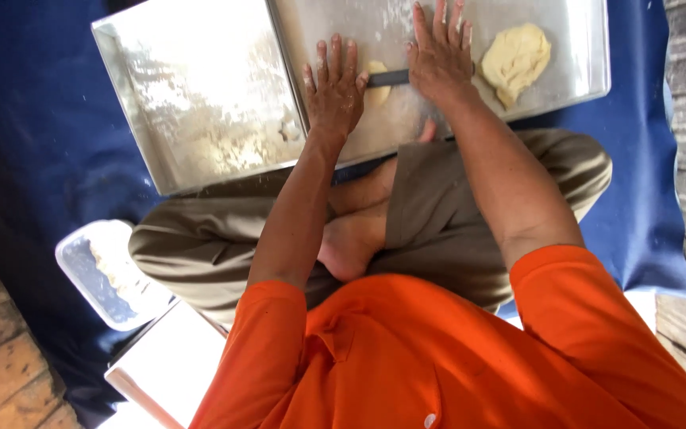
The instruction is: Rolling out dough and using a star-shaped cutter to create cookies on a baking tray
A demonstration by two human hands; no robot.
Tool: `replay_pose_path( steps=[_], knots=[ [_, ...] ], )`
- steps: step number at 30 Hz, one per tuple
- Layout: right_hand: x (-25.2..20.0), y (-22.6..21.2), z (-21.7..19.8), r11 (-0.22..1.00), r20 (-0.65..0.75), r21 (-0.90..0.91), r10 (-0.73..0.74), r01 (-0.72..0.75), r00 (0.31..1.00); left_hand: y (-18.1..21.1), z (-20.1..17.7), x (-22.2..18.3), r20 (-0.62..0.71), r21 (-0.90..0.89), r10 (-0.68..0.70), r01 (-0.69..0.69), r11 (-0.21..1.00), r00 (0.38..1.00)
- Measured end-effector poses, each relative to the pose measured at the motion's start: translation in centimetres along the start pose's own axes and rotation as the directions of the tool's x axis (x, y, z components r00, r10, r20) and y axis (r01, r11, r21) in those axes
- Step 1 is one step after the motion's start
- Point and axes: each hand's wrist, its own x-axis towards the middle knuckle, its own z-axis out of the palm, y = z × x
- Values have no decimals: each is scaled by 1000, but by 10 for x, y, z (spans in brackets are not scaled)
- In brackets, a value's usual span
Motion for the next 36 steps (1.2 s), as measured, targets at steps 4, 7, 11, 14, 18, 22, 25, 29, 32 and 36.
replay_pose_path(
  steps=[4,7,11,14,18,22,25,29,32,36],
  knots=[
    [28,-5,-11,999,-164,21,-33,37,986,-5,-11,45,10,8,-16,16,1000,1000],
    [51,-5,-15,995,-273,19,-85,93,958,-10,-12,71,0,-30,-29,29,999,1000],
    [72,-6,-21,994,-280,23,-98,108,955,-16,-5,91,-52,-85,-49,44,995,997],
    [68,-7,-21,993,-286,7,-115,122,951,-13,-8,87,-56,-63,-54,50,997,997],
    [47,-9,-20,998,-173,28,-52,57,984,-8,-14,60,-44,-61,-45,42,997,998],
    [22,-10,-13,999,-91,-1,-32,32,995,-10,-5,33,-19,-12,0,0,1000,1000],
    [1,-13,-14,1000,3,-5,19,-19,1000,-2,-14,9,44,-22,-8,9,1000,999],
    [-28,-16,-13,999,132,-17,50,-48,990,5,-10,-27,64,8,-18,17,1000,998],
    [-37,-15,-9,997,202,-24,83,-80,976,7,-14,-51,52,-7,5,-5,1000,999],
    [-49,-17,-17,995,243,-24,100,-97,965,12,-26,-70,130,35,12,-17,999,991]
  ],
)
